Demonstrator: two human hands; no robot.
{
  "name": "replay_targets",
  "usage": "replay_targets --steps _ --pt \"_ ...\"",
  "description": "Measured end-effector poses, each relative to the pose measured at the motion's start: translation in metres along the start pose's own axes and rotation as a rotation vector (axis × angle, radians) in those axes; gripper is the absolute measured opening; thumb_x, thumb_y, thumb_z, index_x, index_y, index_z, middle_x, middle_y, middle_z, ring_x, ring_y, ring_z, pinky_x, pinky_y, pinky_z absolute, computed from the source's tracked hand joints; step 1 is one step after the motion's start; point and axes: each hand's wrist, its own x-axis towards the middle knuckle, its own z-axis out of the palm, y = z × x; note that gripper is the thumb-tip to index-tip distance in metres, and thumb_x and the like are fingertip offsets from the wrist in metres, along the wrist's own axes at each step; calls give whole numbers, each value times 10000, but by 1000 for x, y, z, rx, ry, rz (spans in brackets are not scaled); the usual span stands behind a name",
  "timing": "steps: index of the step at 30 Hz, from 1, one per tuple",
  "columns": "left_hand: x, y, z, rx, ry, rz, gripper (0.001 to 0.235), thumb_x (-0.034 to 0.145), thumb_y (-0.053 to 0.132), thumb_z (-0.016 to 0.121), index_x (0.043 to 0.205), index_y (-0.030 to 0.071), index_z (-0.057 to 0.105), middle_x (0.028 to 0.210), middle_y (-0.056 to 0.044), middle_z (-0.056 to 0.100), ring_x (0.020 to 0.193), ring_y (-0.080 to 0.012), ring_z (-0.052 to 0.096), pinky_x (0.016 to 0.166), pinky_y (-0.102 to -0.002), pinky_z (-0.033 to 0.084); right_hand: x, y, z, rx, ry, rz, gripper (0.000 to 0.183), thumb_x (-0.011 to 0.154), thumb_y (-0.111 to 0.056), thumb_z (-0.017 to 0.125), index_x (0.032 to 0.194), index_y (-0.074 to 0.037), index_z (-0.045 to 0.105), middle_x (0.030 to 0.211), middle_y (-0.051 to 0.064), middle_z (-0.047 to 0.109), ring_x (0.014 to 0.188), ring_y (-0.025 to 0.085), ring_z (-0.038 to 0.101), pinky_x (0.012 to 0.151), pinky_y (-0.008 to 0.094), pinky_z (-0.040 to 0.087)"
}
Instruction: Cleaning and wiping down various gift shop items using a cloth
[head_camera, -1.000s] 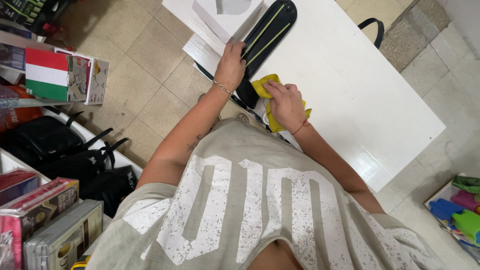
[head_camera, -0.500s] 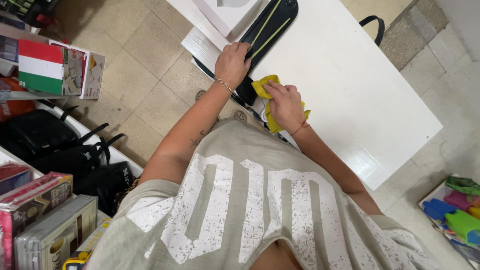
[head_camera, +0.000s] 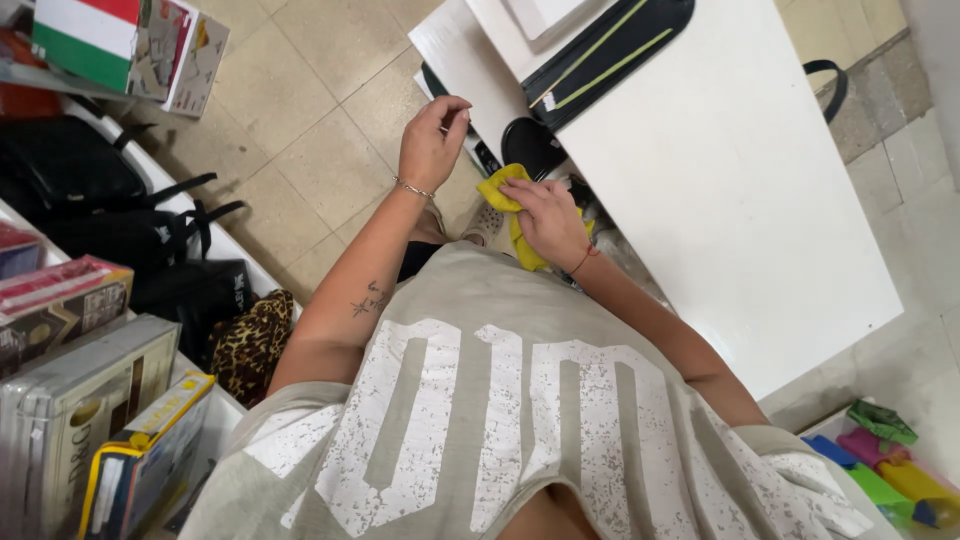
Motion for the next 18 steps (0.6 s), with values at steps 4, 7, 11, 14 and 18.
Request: replay_targets --steps 4,7,11,14,18 --pt "-29 -45 -17 -58 46 -166 124 998 181 643 1089 165 727 913 -71 737 847 -246 726 707 -330 627 5 8 51 8 -28 -1 446 942 -68 601 1355 -216 680 1390 3 670 1160 293 627 996 411 455" --pt "-48 -79 -35 -65 21 -249 134 988 209 654 1095 176 728 918 -73 745 851 -239 728 710 -344 631 11 13 92 -9 -68 29 434 946 -125 615 1353 -256 690 1378 -39 676 1154 257 622 1015 376 454" --pt "-76 -120 -57 -48 -49 -310 162 987 245 659 1115 165 718 919 -127 733 854 -311 724 717 -417 622 18 7 135 -36 -133 108 419 927 -172 617 1323 -282 699 1341 -85 696 1162 207 633 1023 343 433" --pt "-89 -148 -84 26 -136 -366 191 982 276 653 1127 167 714 939 -144 736 876 -342 726 756 -458 615 46 -6 167 -37 -138 75 420 930 -178 607 1328 -283 689 1339 -91 697 1187 171 642 1036 322 421" --pt "-112 -176 -106 87 -297 -449 220 961 297 652 1142 187 710 987 -134 748 919 -329 739 817 -468 607 58 -24 200 46 -163 107 445 938 -109 594 1366 -209 660 1343 -17 699 1229 198 642 1052 357 405"
